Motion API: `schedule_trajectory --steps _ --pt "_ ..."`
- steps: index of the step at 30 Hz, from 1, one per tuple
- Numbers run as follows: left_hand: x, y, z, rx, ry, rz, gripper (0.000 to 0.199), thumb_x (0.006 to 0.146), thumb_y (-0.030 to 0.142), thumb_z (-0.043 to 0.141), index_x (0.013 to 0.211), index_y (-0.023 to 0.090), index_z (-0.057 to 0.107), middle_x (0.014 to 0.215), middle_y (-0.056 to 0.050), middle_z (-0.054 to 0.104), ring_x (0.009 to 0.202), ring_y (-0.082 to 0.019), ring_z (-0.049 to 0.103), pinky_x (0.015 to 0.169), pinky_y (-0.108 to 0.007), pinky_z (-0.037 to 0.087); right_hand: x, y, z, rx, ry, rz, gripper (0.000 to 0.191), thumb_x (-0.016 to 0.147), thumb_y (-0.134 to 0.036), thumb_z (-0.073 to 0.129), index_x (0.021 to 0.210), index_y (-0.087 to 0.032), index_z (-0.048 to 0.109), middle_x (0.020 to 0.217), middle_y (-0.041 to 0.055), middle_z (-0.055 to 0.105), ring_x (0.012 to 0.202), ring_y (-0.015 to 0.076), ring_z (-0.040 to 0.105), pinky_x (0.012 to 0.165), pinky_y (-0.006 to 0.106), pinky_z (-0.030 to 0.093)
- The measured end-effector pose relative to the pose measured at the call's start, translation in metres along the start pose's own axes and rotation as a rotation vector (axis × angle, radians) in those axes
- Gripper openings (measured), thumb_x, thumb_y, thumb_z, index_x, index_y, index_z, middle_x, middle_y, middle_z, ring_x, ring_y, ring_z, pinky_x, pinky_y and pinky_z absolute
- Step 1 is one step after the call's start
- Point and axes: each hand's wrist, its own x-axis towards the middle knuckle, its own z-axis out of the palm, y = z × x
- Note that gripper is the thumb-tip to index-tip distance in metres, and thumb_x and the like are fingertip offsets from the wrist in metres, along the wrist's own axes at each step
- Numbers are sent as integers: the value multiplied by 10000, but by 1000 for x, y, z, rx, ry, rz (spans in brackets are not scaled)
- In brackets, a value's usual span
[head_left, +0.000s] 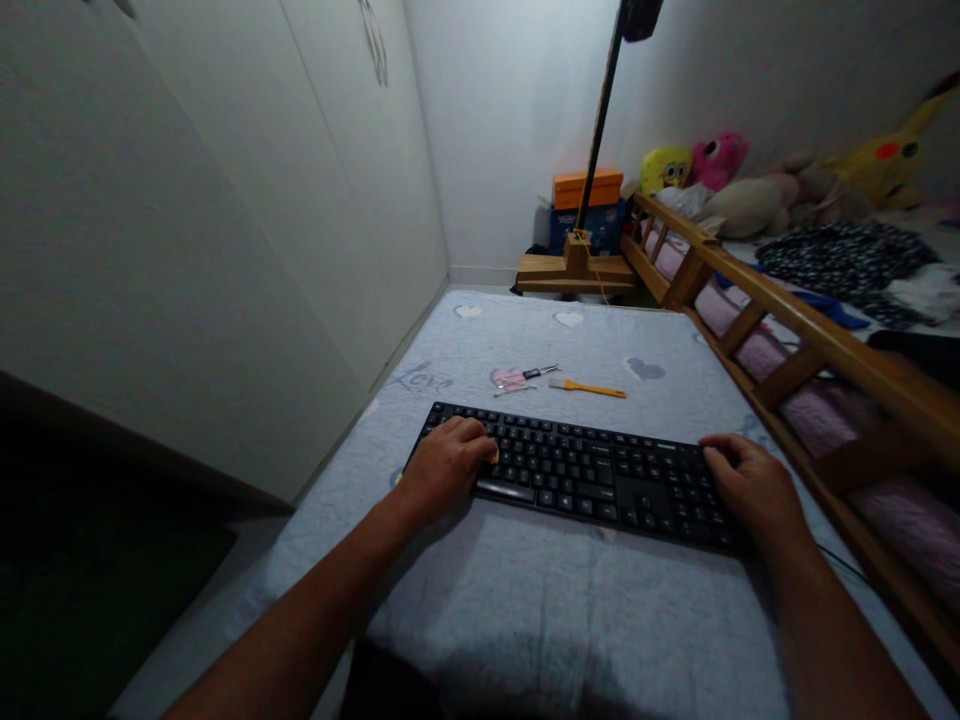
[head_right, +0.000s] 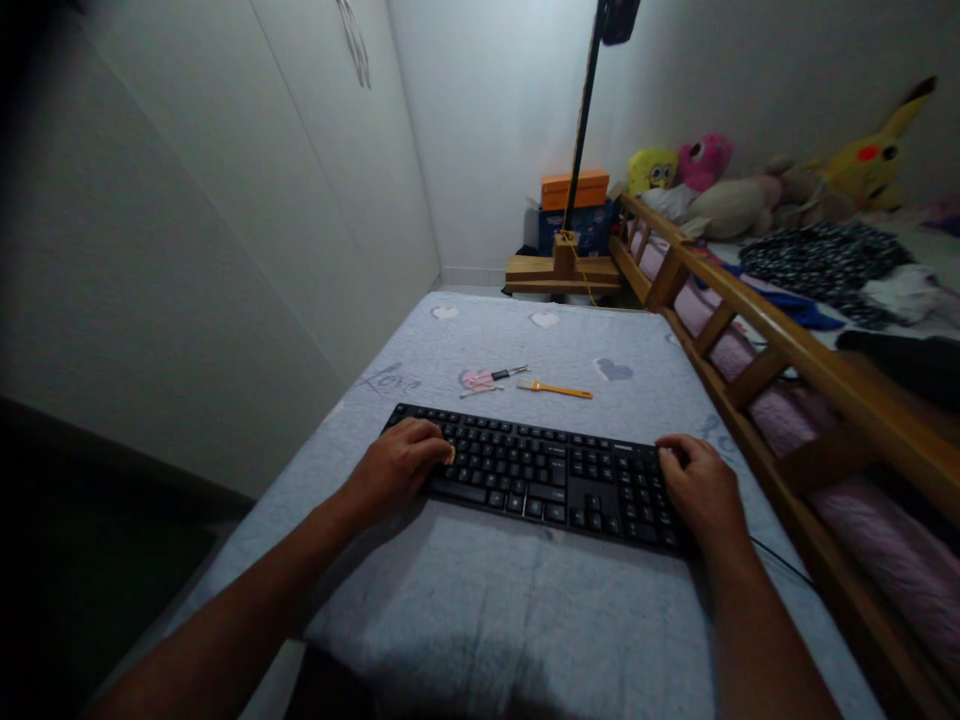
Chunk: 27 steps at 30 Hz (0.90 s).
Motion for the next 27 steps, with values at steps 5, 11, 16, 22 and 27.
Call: schedule_trajectory --steps 5,11,16,22,27 --pt "-10 -13 -8 10 26 -45 202 957 155 546 912 206 735 933 -66 682 879 -210 600 779 -325 477 0 -1 -1 -3 -17 5 330 746 -460 496 846 -231 712 900 98 731 838 290 672 824 433 508" --pt "-20 -27 -15 58 32 -99 223 958 172 527 906 216 739 921 -57 688 858 -209 606 768 -332 486 -1 -1 0 -3 -3 -6 324 746 -452 497 834 -231 717 876 91 734 801 275 663 807 420 507" --pt "-14 -24 -15 41 54 -93 225 956 165 525 893 199 738 939 -65 695 868 -215 608 776 -339 489 0 2 2 21 27 -31 283 750 -432 515 815 -241 714 848 74 737 779 259 657 796 399 511" --pt "8 10 -2 -46 30 10 193 948 129 558 917 190 738 965 -64 699 911 -208 610 813 -329 478 -1 1 0 30 11 -21 298 756 -437 499 821 -238 711 882 93 744 827 278 666 826 415 514" --pt "18 28 8 -22 -51 39 190 937 107 575 910 190 744 952 -65 701 898 -209 598 813 -330 472 -1 2 0 47 5 -6 300 761 -436 489 829 -244 709 910 90 741 877 284 671 868 421 507"
